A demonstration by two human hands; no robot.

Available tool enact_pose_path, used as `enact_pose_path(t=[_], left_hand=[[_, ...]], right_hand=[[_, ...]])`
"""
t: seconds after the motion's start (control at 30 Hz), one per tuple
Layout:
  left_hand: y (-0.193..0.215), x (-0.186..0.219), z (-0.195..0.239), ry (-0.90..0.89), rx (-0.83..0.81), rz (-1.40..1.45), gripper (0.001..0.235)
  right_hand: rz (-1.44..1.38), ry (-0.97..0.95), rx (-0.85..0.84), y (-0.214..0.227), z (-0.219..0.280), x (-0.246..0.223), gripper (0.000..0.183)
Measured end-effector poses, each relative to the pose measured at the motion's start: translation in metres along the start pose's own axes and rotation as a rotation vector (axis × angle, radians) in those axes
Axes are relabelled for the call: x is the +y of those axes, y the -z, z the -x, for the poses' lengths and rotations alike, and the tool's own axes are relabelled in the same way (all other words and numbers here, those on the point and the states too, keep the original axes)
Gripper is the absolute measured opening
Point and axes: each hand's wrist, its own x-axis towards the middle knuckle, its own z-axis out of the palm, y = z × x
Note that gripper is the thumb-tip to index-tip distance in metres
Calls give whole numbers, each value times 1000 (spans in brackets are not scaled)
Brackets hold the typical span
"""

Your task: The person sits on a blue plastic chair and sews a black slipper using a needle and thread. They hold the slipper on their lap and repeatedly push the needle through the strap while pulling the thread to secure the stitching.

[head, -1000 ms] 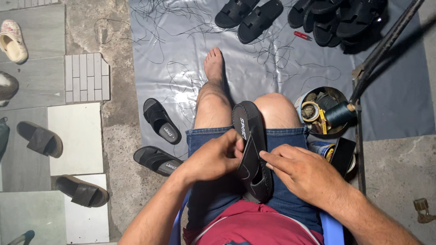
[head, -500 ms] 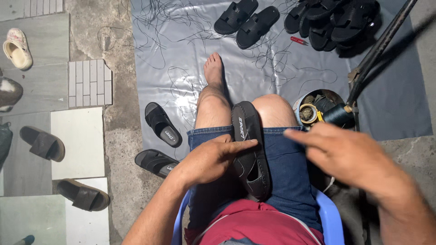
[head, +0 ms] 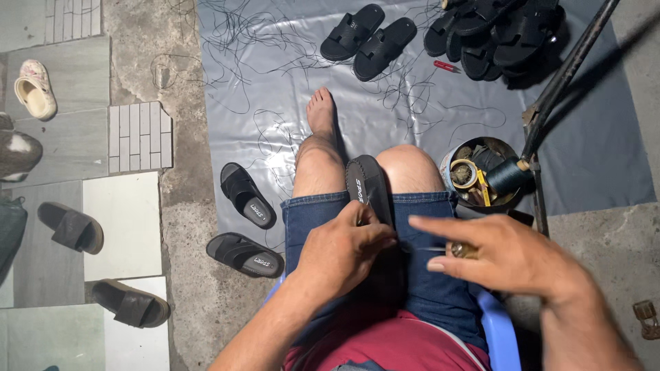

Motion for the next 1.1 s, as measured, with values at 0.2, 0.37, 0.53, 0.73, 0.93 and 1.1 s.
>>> enact_pose_path(t=[0.2,0.37,0.53,0.73,0.93,1.1], left_hand=[[0,0,14,-22,-1,30,12],[-16,-5,24,-25,102,43,13],[-18,-3,20,4,200,160,9],[-17,-5,28,-66,213,136,12],[-33,-4,33,-115,288,-28,12],[-30,-7,36,-90,272,34,11]], right_hand=[[-223,-52,27,-31,-20,-16,14],[-70,80,53,-25,-19,-9,21],[-61,416,256,-49,-21,-8,15],[12,270,160,-40,-16,-2,31],[350,-9,173,-55,-23,4,33],[-147,-153,-16,-42,-26,3,14]])
